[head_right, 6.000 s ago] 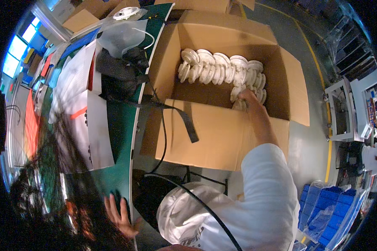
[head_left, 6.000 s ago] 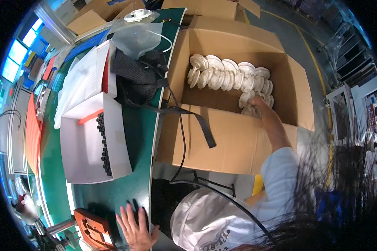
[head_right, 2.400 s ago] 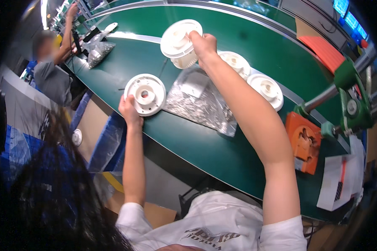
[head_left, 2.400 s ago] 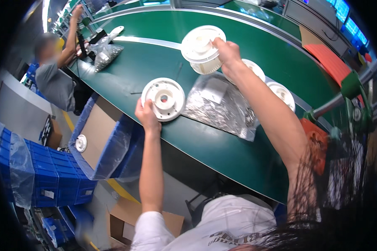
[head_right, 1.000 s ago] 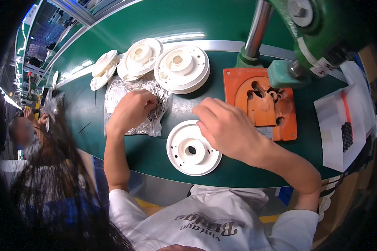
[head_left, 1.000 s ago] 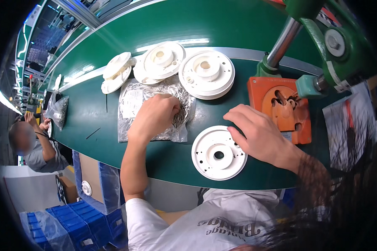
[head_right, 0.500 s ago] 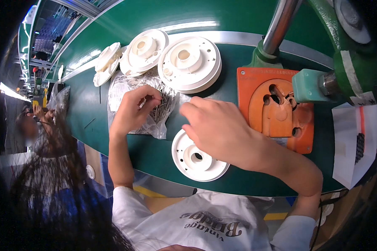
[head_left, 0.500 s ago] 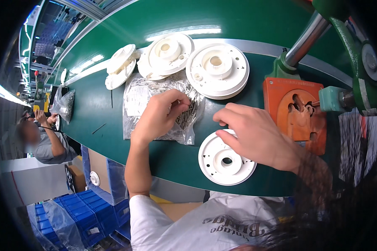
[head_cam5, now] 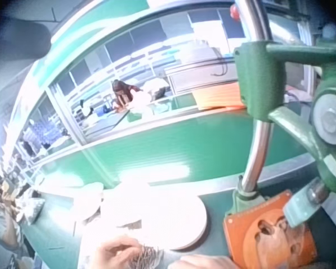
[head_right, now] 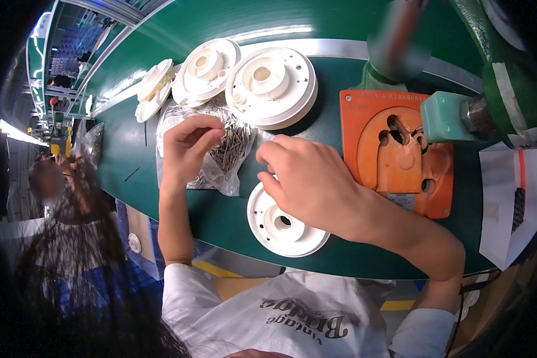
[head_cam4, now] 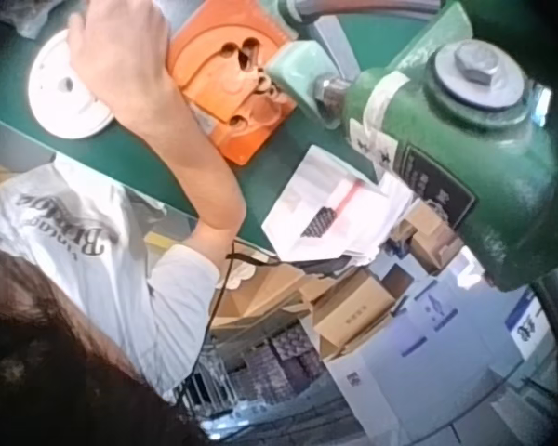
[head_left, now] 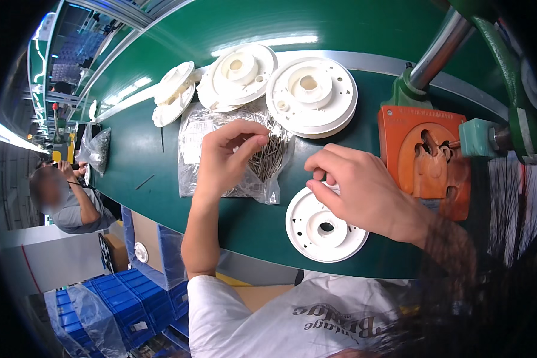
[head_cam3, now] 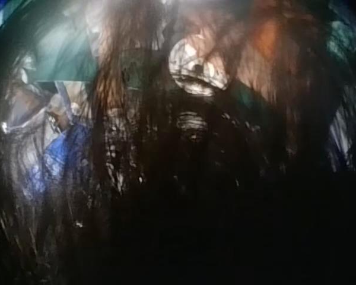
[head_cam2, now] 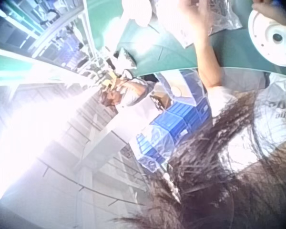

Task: The recorder is assembling circular white plastic components by inserting small pins and using a manual press at a factory workbench.

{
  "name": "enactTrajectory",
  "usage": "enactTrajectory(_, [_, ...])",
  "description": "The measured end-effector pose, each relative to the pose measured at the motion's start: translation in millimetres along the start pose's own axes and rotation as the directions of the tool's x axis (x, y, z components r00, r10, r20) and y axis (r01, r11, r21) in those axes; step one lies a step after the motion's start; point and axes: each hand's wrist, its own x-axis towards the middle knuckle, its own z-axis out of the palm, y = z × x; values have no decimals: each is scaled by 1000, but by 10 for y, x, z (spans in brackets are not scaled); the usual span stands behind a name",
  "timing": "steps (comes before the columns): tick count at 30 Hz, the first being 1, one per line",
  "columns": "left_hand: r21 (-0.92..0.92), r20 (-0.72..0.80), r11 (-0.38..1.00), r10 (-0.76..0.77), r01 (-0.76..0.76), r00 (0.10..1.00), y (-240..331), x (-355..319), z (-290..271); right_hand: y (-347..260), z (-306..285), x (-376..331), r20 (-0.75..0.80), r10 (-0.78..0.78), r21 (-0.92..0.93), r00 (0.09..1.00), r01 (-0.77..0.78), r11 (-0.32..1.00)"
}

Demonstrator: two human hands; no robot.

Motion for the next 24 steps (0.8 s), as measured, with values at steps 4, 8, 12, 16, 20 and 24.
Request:
enactTrajectory(4, [-551, -21, 835, -3, -9, 1000, 145, -156, 202, -41, -14, 50, -92, 32, 239, 995, -9, 971])
enactTrajectory(8, [-657, -18, 751, 65, -61, 998, 206, -261, 432, 6, 36, 42, -103, 0, 435, 995, 45, 899])
enactTrajectory(12, [-647, -60, 752, 114, -125, 992, 178, -256, 511, -24, 19, 66, -114, 60, 482, 992, 2, 876])
enactTrajectory(16, [-666, -90, 725, 157, -177, 983, 133, -255, 566, -54, -58, 88, 54, 187, 612, 981, -180, 770])
enactTrajectory(20, [-763, -100, 633, 91, -135, 991, 110, -281, 556, -37, -102, 101, 254, 241, 702, 937, -350, 620])
enactTrajectory(24, [-924, -65, 381, -68, -34, 996, 226, -162, 324, -12, -106, 77, 219, 272, 719, 937, -344, 604])
